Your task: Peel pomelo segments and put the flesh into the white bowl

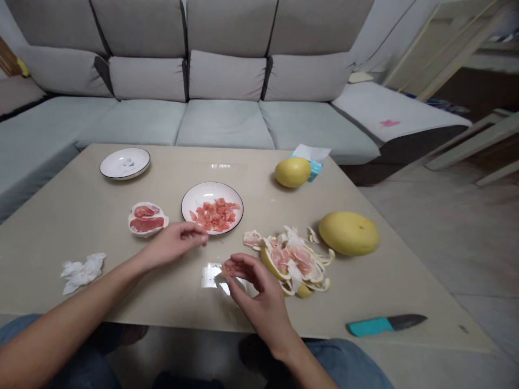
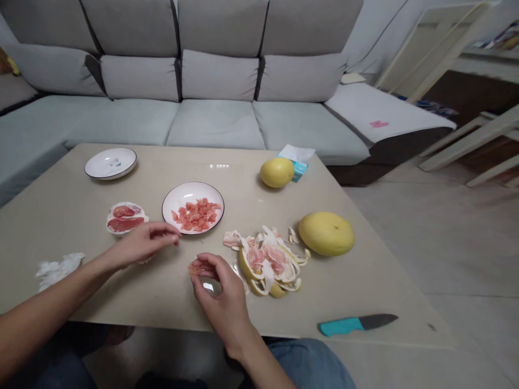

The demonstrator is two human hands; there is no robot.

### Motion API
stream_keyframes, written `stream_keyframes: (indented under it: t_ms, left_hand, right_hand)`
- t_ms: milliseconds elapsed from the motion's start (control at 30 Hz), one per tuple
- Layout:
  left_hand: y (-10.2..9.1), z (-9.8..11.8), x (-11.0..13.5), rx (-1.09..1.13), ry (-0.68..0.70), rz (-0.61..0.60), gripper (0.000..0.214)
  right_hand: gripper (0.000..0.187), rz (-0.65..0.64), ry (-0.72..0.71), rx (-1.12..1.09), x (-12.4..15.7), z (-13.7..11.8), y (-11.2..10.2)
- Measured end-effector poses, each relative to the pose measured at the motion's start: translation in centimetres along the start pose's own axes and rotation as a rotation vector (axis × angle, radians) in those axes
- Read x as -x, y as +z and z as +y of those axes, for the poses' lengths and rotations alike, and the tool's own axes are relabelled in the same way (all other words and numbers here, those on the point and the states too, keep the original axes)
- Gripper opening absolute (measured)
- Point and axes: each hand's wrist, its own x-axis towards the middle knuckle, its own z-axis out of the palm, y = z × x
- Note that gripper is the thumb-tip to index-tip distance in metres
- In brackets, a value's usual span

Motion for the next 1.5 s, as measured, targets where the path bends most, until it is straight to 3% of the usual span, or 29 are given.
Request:
stream_keyframes:
  t_ms: [100, 200, 400, 567, 767, 867, 1000, 1133, 1233, 1300, 1400, 1500]
  left_hand:
    - [1.6, -0.1, 2.5, 0.221, -0.154, -0.282, 0.034]
    - [2.8, -0.4, 3.9, 0.441, -0.220, -0.377, 0.034]
    - [3.8, -0.8, 4.5, 0.586, -0.220, -0.290, 0.027]
    - [4.7, -0.9, 4.4, 0.602, -0.194, -0.180, 0.031]
    - [6.2, -1.0, 4.7, 0.587, -0.111, 0.007, 0.032]
    - [6.3, -1.2, 4.9, 0.435, -0.020, 0.081, 0.028]
    - [6.2, -1.6, 4.9, 0.282, -0.006, 0.096, 0.021]
    - [6.0, -1.7, 4.6, 0.396, -0.039, -0.001, 0.021]
    - [4.9, -1.2, 4.0, 0.413, -0.081, -0.091, 0.022]
    - [3.6, -0.8, 3.2, 0.326, -0.049, -0.054, 0.022]
    - [1.1, -0.5, 1.2, 0.099, 0.097, 0.116, 0.021]
    - [-0.8, -0.6, -1.4, -0.196, 0.186, 0.188, 0.021]
  right_hand:
    - [0.030, -0.036, -0.100, 0.099, 0.4, -0.1, 0.0]
    - [0.031, -0.083, -0.179, 0.175, 0.5, -0.4, 0.1]
    - [0.030, -0.151, -0.218, 0.151, 0.3, -0.9, 0.1]
    - [0.041, -0.087, -0.161, 0.036, 0.3, -0.7, 0.2]
    - [0.007, -0.074, -0.069, -0.007, 0.0, -1.0, 0.3]
    - [0.007, -0.085, -0.054, -0.016, -0.1, -1.2, 0.3]
    - [0.006, -0.119, 0.003, -0.047, -0.2, -1.1, 0.5]
    - [0.006, -0.138, 0.108, -0.123, -0.2, -0.9, 0.7]
    - [0.012, -0.200, 0.217, -0.225, -0.7, -0.7, 0.4]
    - [0.015, -0.209, 0.262, -0.231, -1.7, -0.5, 0.0]
    - [0.015, -0.150, 0.176, -0.062, -4.3, -0.1, -0.3]
    - [0.013, -0.134, -0.090, 0.293, -7.5, 0.7, 0.2]
